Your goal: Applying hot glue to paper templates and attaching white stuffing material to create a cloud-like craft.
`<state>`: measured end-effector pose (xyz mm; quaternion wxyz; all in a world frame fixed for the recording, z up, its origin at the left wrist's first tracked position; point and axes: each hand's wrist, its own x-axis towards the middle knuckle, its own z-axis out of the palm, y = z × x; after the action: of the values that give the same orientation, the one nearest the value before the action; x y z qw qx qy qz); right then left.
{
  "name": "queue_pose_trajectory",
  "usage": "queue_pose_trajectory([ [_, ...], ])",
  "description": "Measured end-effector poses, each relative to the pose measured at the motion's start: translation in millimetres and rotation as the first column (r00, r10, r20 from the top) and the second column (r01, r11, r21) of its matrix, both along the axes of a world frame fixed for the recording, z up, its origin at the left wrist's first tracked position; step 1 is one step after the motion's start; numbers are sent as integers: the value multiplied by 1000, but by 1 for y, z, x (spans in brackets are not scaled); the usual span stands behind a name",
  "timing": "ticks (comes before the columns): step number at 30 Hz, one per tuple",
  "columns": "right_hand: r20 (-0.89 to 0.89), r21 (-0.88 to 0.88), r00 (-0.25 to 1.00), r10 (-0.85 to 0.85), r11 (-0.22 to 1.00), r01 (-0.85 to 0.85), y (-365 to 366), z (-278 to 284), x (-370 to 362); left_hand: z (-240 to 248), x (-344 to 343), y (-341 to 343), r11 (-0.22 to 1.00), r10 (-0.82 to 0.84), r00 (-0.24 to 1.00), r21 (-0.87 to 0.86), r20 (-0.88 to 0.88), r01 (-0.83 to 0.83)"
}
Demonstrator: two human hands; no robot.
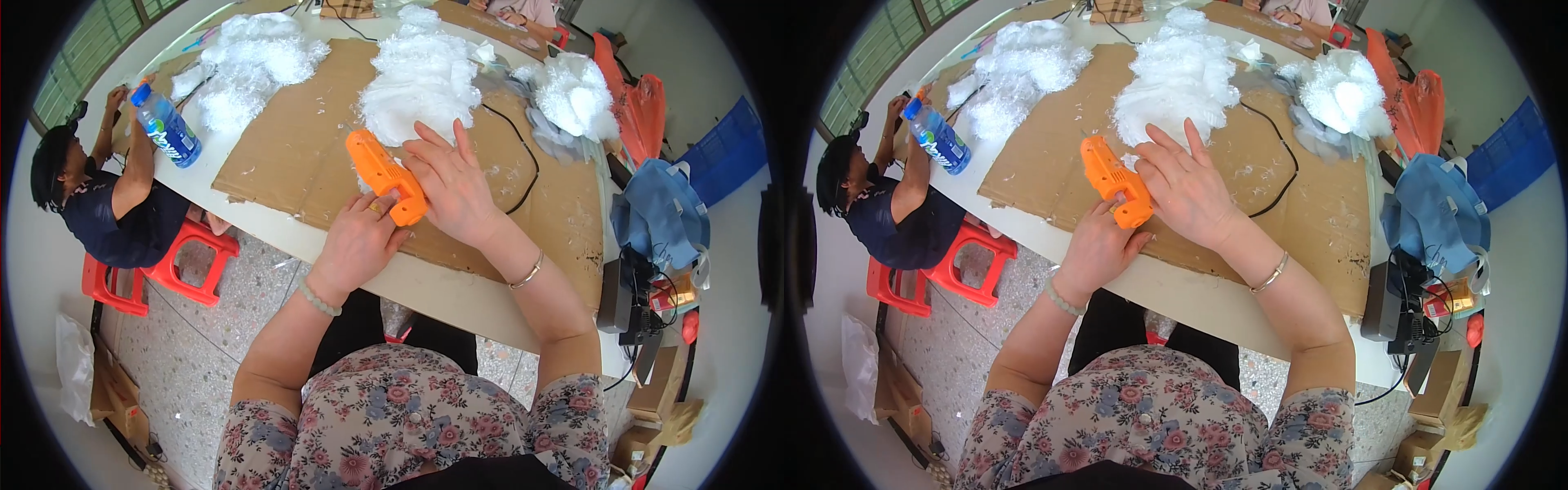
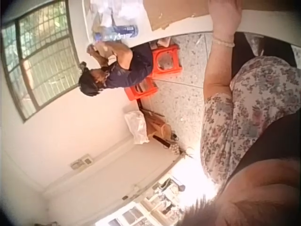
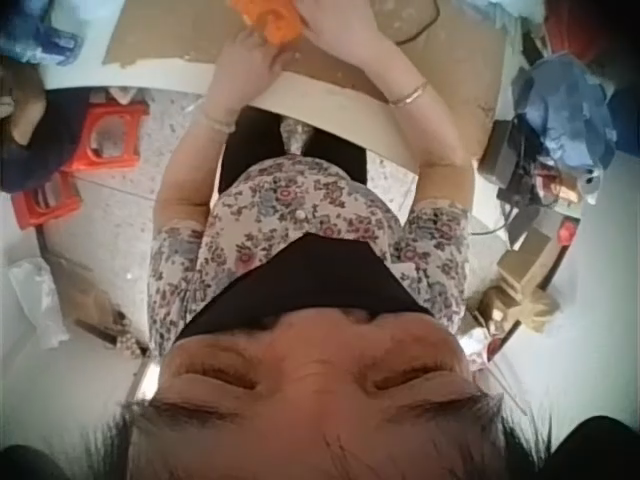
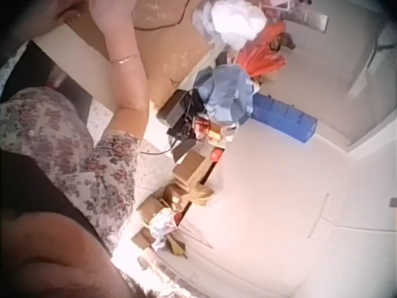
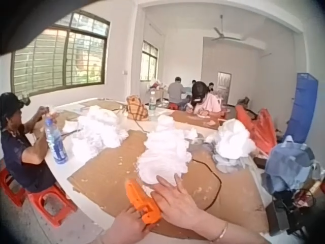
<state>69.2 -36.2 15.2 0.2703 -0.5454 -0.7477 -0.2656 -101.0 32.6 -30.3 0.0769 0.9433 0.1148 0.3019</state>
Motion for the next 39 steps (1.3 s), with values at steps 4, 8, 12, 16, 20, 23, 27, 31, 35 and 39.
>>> queue_pose_trajectory([
  [4,132,127,990,-49,991,32,4,-8,6,-2,2,1,999,-7,1000,-54,7,8],
  [8,184,186,976,-112,980,77,2,-6,8,-4,2,2,1000,-13,1000,-2,0,13],
  [12,199,205,973,-116,976,75,0,-7,14,-5,3,4,999,-24,999,42,-25,25],
  [16,232,176,965,-123,981,83,-1,-9,18,-5,4,3,1000,-23,998,2,-64,23],
  [20,224,173,966,-130,981,92,-4,-12,21,3,9,-5,999,-28,997,27,-65,29],
  [23,260,171,952,-163,978,121,-5,-11,22,4,9,-7,999,-28,994,-44,-107,23],
  [27,273,222,941,-200,965,141,-3,-12,23,3,11,-9,999,0,997,-47,-81,-4],
  [31,294,233,932,-212,961,146,-1,-14,23,3,11,-9,997,4,997,-73,-82,-10],
  [35,300,260,921,-249,950,173,-1,-13,23,8,12,-11,1000,-7,995,-16,-99,5],
  [39,299,225,927,-227,961,163,-5,-11,23,7,11,-12,1000,7,996,-22,-88,-9],
])
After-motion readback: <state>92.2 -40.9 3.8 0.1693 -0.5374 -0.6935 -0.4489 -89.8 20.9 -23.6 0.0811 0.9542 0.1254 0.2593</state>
